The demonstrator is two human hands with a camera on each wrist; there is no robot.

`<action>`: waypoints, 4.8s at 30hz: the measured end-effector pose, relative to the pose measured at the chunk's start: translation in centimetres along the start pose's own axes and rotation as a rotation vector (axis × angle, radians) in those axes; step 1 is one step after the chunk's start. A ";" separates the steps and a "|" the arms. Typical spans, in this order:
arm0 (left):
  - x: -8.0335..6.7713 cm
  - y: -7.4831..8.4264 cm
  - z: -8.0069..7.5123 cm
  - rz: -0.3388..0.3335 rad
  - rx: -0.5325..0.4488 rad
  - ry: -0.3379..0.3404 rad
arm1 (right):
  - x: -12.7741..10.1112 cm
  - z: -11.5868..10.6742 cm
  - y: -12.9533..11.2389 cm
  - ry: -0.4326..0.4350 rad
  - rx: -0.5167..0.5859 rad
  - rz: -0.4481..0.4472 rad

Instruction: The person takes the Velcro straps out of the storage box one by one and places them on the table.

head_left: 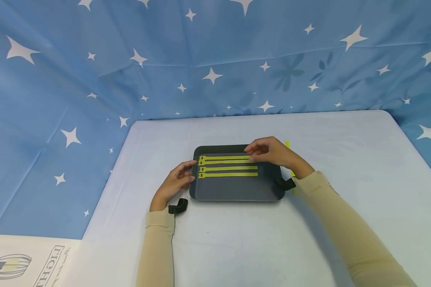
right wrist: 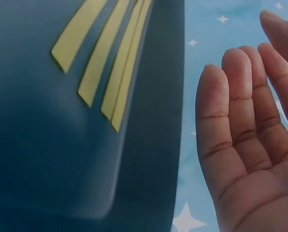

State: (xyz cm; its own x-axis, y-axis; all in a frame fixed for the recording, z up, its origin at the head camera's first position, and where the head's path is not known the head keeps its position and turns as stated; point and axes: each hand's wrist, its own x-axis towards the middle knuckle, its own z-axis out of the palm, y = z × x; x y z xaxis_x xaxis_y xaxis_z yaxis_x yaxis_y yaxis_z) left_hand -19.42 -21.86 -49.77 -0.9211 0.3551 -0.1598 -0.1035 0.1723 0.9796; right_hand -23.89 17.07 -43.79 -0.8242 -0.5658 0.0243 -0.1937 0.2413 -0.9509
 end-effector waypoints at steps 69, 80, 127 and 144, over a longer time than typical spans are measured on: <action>0.2 0.1 0.0 -0.015 0.017 0.015 | 0.6 4.4 -0.7 -0.132 -0.403 -0.052; 0.1 0.0 -0.1 -0.007 0.038 0.010 | -0.9 3.6 -1.2 0.132 -0.360 -0.167; -0.5 0.1 0.1 -0.044 0.070 0.027 | -10.1 -3.9 0.0 0.329 0.164 0.154; -0.5 -0.1 0.0 -0.023 0.059 0.028 | -11.0 -7.0 2.8 0.362 0.128 0.234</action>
State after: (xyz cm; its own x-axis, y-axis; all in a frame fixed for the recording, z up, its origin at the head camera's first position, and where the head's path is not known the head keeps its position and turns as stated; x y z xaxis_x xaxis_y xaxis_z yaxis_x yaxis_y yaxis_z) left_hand -18.97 -21.99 -49.80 -0.9288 0.3250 -0.1781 -0.1033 0.2344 0.9666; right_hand -19.10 29.45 -44.61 -0.9755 -0.1896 -0.1117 0.0693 0.2173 -0.9736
